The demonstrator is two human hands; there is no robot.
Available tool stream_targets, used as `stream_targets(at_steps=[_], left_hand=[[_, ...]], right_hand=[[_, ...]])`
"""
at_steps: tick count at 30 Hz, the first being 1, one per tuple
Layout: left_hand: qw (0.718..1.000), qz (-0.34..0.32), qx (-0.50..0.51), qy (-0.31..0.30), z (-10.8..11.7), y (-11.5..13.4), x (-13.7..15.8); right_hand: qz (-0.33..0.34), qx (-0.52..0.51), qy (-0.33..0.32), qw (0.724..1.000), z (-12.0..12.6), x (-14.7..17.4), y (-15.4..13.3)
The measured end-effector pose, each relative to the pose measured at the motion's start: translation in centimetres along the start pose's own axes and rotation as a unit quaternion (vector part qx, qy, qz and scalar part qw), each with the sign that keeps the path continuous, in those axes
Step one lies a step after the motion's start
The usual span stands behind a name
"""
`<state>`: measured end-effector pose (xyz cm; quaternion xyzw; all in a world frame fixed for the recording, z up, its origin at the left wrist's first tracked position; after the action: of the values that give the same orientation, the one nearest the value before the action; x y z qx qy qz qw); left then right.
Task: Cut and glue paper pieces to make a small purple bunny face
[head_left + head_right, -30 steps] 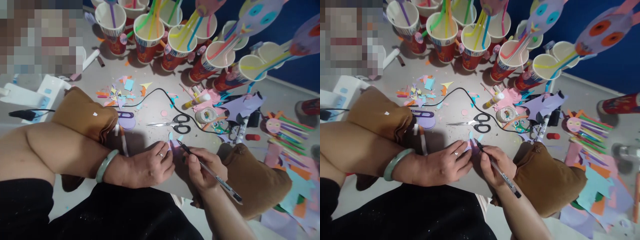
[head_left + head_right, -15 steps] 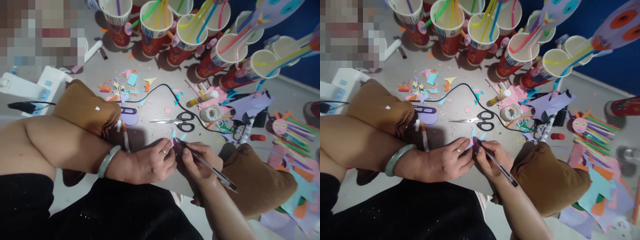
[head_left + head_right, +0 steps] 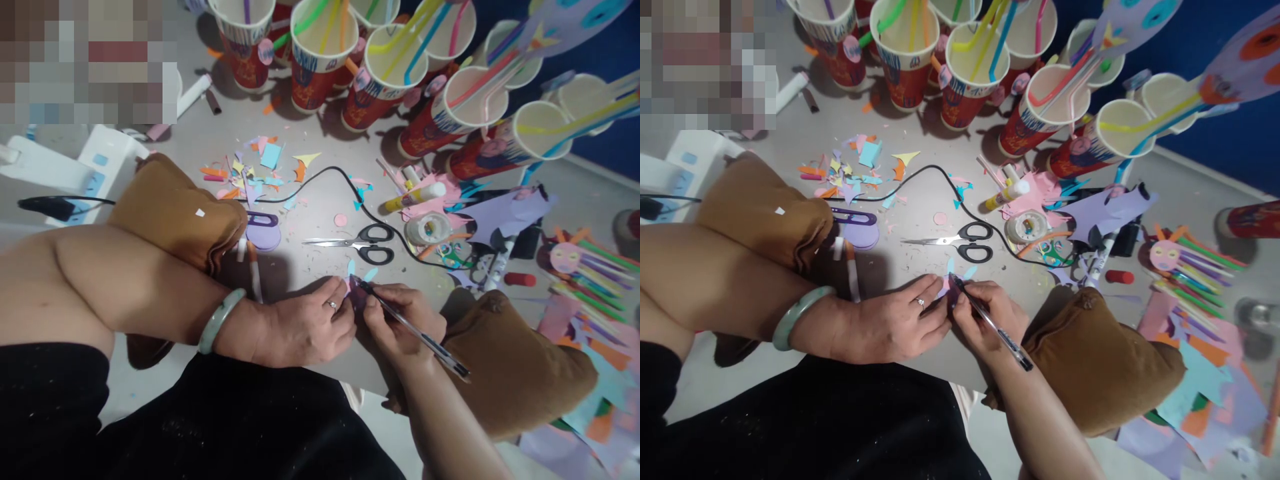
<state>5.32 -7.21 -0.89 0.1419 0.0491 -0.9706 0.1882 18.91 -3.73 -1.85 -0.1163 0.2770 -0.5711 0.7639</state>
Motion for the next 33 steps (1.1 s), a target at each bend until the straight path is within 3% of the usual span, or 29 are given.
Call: stream_targets(at_steps=[33], left_hand=[[0.999,-0.022,-0.011,-0.037,0.18,-0.03,0.13]], right_hand=[[0.034,-0.005,0.012,0.999,0.03,-0.41,-0.73]])
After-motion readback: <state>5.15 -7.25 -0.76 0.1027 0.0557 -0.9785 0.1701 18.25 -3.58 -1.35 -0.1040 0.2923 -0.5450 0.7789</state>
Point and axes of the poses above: each hand's wrist, its own x-axis away from the middle knuckle, its own z-axis out of the back of the hand, y = z × x, the point moved 7 cm from there along -x, towards the middle knuckle, and after that the axes turned 2 degrees about -x, right-handed, at the moved point
